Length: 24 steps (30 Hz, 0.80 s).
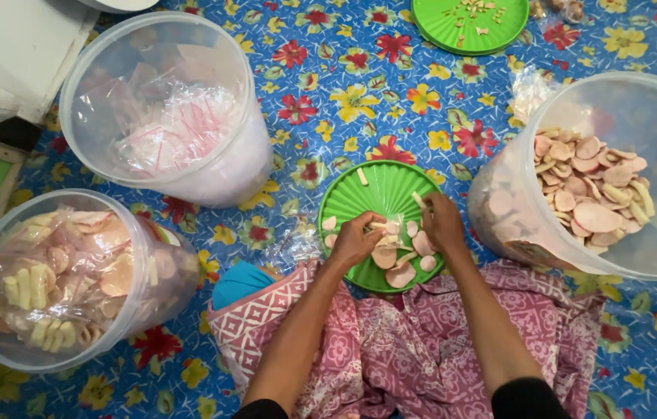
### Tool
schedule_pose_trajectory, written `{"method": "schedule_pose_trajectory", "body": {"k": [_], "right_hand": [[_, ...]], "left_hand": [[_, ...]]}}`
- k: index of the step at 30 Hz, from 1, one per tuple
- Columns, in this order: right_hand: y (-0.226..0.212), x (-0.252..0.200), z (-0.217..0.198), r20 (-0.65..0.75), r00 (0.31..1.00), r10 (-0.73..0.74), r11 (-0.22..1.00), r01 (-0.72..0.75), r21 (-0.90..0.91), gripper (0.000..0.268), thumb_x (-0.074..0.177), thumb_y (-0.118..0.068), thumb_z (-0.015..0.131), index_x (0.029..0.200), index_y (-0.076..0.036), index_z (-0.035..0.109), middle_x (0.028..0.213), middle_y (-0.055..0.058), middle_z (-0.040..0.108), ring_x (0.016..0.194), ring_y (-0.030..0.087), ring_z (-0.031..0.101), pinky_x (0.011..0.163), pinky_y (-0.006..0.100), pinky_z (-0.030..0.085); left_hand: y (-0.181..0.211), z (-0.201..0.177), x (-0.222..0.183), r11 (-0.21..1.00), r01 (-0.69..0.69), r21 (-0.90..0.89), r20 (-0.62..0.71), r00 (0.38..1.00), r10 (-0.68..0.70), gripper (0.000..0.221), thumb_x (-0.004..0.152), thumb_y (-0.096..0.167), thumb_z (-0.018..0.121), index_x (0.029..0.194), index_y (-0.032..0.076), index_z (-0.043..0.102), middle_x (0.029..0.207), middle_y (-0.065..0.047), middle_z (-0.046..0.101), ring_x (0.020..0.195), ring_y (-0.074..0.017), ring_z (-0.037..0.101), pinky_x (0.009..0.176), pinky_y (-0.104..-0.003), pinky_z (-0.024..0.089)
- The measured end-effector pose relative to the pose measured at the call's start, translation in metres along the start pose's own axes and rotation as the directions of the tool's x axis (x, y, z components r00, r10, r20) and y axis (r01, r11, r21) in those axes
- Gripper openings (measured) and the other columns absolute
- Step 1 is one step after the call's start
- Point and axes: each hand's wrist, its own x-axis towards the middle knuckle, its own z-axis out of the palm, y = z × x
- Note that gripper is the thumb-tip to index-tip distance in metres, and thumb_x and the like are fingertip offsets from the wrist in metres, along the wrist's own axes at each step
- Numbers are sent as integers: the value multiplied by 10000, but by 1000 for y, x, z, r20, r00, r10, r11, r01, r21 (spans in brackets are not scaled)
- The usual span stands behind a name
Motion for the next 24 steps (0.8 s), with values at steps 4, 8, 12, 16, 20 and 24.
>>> {"method": "schedule_pose_trajectory", "body": {"k": [4, 8, 12, 16, 20, 24], "right_hand": [[-33, -39, -9, -36, 994, 100, 985, -94, 148, 218, 800, -38, 538, 996, -93, 616, 883, 137, 618, 879, 334, 613, 776, 370, 486], [-52, -83, -15, -27, 944, 328, 887, -298, 354, 264, 792, -102, 636, 1055, -107, 636, 954, 140, 647, 891, 287, 635, 753, 355, 508], [-51, -112, -4, 56, 864, 500, 719, -451, 529, 257, 812, -106, 639, 1066, -134, 657, 975, 101, 665, 847, 215, 651, 728, 309, 511], [-68, -119, -14, 66, 868, 491, 704, -440, 557, 228, 830, -130, 653, 1056, -109, 659, 982, 91, 669, 869, 194, 655, 756, 294, 509], [-70, -120, -13, 67, 885, 462, 696, -408, 591, 201, 842, -125, 654, 1040, -92, 666, 987, 102, 668, 879, 191, 649, 769, 304, 509], [-73, -121, -17, 82, 898, 432, 665, -378, 644, 199, 848, -114, 654, 1044, -84, 668, 998, 106, 658, 897, 189, 633, 785, 316, 505]], "left_hand": [[-2, 0, 1, 1000, -13, 15, 3, 1000, 13, 265, 739, 156, 695, 1001, 190, 672, 902, -120, 683, 879, -292, 649, 742, -373, 528], [-3, 0, 2, 999, -36, 18, 15, 999, 35, 271, 731, 163, 707, 999, 174, 669, 900, -131, 682, 867, -297, 651, 733, -376, 528], [0, 0, -1, 999, -41, 3, 39, 998, 41, 252, 726, 158, 700, 977, 168, 681, 896, -138, 683, 857, -292, 652, 736, -375, 525], [-5, 2, -4, 999, -53, 1, 105, 993, 52, 247, 733, 155, 695, 979, 180, 688, 843, -130, 675, 679, -202, 652, 625, -318, 543], [-11, 5, -7, 997, -75, 2, 169, 983, 74, 253, 739, 151, 681, 992, 151, 681, 838, -177, 659, 660, -240, 655, 592, -339, 545], [-35, 10, -1, 992, -125, 15, 193, 974, 120, 251, 729, 163, 704, 975, 123, 673, 824, -220, 649, 681, -308, 660, 554, -404, 510]]}}
